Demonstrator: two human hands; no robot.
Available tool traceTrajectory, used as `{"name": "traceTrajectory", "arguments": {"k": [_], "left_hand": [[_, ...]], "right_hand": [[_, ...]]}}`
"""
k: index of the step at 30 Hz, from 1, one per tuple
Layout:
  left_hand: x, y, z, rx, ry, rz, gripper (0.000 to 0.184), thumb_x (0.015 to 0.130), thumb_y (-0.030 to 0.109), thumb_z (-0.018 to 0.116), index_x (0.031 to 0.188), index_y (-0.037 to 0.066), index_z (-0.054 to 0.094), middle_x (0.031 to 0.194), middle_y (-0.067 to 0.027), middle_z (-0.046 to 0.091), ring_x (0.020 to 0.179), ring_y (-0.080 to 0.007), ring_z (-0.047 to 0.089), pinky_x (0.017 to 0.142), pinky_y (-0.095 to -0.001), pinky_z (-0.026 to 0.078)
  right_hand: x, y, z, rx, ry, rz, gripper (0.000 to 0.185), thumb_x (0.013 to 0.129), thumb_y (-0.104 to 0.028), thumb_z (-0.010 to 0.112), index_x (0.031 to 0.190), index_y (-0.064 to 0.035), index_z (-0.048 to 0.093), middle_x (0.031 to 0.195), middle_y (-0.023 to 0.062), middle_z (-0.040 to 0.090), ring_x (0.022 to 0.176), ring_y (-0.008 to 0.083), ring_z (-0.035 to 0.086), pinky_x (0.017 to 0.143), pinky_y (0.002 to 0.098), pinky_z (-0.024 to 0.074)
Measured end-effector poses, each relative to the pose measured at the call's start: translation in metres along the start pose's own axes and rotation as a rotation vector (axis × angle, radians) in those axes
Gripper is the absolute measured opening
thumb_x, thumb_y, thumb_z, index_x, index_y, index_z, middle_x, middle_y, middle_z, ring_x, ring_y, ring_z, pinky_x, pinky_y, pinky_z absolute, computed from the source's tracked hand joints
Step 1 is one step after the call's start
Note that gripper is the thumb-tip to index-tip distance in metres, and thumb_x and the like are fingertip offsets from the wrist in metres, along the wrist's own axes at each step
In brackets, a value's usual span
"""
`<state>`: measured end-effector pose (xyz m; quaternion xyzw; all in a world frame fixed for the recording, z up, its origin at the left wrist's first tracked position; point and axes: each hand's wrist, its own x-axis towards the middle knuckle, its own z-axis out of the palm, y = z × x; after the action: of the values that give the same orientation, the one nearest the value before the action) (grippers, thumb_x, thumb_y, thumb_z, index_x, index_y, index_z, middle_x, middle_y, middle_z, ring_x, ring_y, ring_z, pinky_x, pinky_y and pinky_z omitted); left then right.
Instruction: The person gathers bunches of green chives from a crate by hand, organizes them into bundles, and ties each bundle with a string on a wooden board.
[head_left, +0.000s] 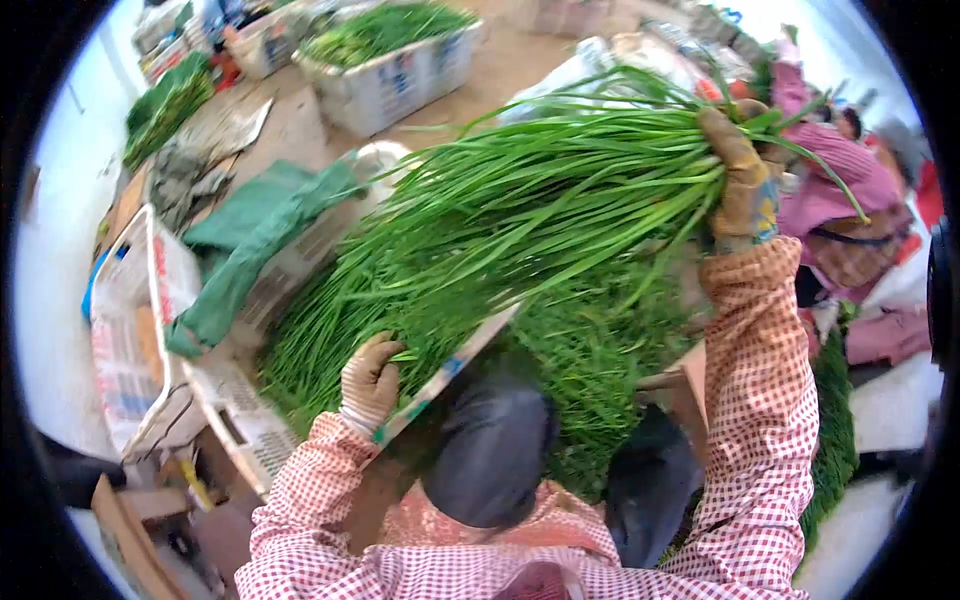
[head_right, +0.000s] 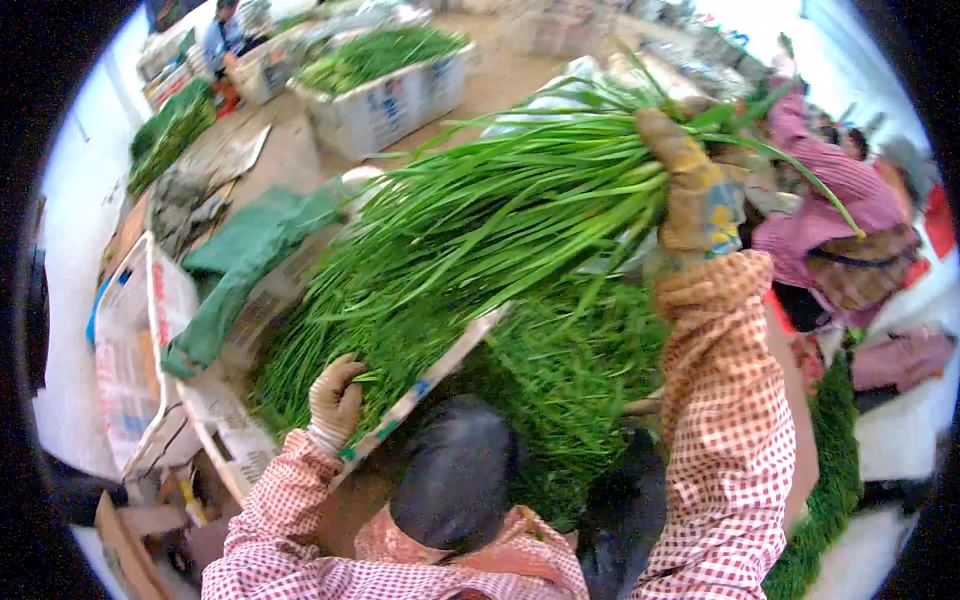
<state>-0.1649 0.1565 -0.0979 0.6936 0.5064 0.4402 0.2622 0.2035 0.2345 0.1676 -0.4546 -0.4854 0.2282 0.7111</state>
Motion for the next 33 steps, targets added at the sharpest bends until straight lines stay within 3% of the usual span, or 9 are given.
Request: {"name": "traceTrajectory", "arguments": {"k": [5,7,10,12,14,17,20,25,33], "left_hand": [[0.060,0.130,0.047,-0.138,-0.160,0.444,0.039,0.073,0.000,0.055,0.111,0.004,0.063,0.115,-0.0254,0.060,0.105,-0.0362,0.061,0.086,-0.0402,0.051],[0.062,0.178,0.070,0.351,-0.577,0.477,0.057,0.074,0.007,0.061,0.130,0.009,0.050,0.117,-0.0240,0.060,0.105,-0.0345,0.061,0.085,-0.0423,0.051],[0.055,0.250,0.090,0.803,-1.500,0.345,0.063,0.074,0.017,0.066,0.134,0.013,0.047,0.114,-0.0233,0.061,0.107,-0.0316,0.061,0.087,-0.0432,0.049],[0.028,0.232,0.086,-0.027,-1.408,0.556,0.059,0.079,0.027,0.067,0.133,0.010,0.048,0.107,-0.0201,0.065,0.106,-0.0309,0.061,0.090,-0.0390,0.049],[0.006,0.229,0.105,-0.615,-1.660,0.058,0.065,0.085,0.040,0.064,0.137,0.007,0.043,0.116,-0.0183,0.062,0.109,-0.0319,0.059,0.095,-0.0445,0.046],[0.000,0.265,0.114,-1.186,-1.512,-0.763,0.088,0.079,0.064,0.060,0.141,0.006,0.036,0.129,-0.0175,0.054,0.114,-0.0368,0.055,0.098,-0.0551,0.041],[-0.009,0.258,0.134,-1.634,-1.355,-0.902,0.109,0.067,0.083,0.051,0.144,0.008,0.030,0.138,-0.0185,0.045,0.118,-0.0415,0.051,0.097,-0.0618,0.038],[0.003,0.240,0.139,-1.611,-0.621,-0.520,0.111,0.059,0.086,0.053,0.138,0.009,0.040,0.138,-0.0152,0.045,0.121,-0.0313,0.049,0.103,-0.0514,0.038],[0.001,0.185,0.121,-1.933,-0.708,-0.488,0.094,0.068,0.072,0.058,0.136,0.009,0.043,0.134,-0.0144,0.049,0.117,-0.0302,0.053,0.100,-0.0494,0.043]], "right_hand": [[0.040,-0.071,-0.154,-0.307,0.002,-0.314,0.027,0.085,-0.024,0.068,0.105,-0.0065,0.064,0.100,0.0078,0.066,0.091,0.0138,0.062,0.081,0.0302,0.0501],[0.009,-0.102,-0.137,-0.414,0.090,-0.093,0.045,0.091,-0.040,0.059,0.122,-0.0076,0.061,0.107,0.0091,0.066,0.098,0.0133,0.059,0.090,0.0281,0.0460],[-0.011,-0.082,-0.142,-0.631,0.018,-0.506,0.021,0.081,-0.013,0.073,0.096,-0.0093,0.059,0.084,-0.0016,0.060,0.076,0.0124,0.055,0.068,0.0276,0.0483],[-0.012,-0.068,-0.151,-0.514,-0.017,-0.469,0.022,0.079,-0.011,0.073,0.095,-0.0089,0.058,0.083,-0.0014,0.059,0.075,0.0122,0.055,0.067,0.0277,0.0477],[-0.027,-0.053,-0.160,-0.389,-0.045,-0.433,0.023,0.077,-0.009,0.074,0.094,-0.0085,0.058,0.081,-0.0011,0.059,0.074,0.0120,0.055,0.065,0.0277,0.0471],[-0.049,-0.051,-0.160,-0.663,-0.138,-0.668,0.028,0.070,-0.010,0.073,0.094,-0.0082,0.058,0.079,0.0019,0.058,0.074,0.0164,0.057,0.067,0.0306,0.0479],[-0.100,-0.039,-0.144,-0.306,-0.329,-0.356,0.027,0.068,-0.016,0.071,0.090,-0.0098,0.058,0.092,0.0056,0.058,0.083,0.0224,0.058,0.072,0.0348,0.0486],[-0.189,-0.053,-0.082,-0.583,-0.999,-0.803,0.025,0.059,-0.024,0.068,0.081,-0.0166,0.060,0.094,0.0061,0.059,0.087,0.0276,0.060,0.074,0.0387,0.0516],[-0.263,-0.038,-0.022,-0.414,-1.165,-0.909,0.017,0.073,-0.021,0.057,0.089,-0.0170,0.052,0.093,0.0054,0.053,0.094,0.0243,0.057,0.091,0.0414,0.0478]]}}
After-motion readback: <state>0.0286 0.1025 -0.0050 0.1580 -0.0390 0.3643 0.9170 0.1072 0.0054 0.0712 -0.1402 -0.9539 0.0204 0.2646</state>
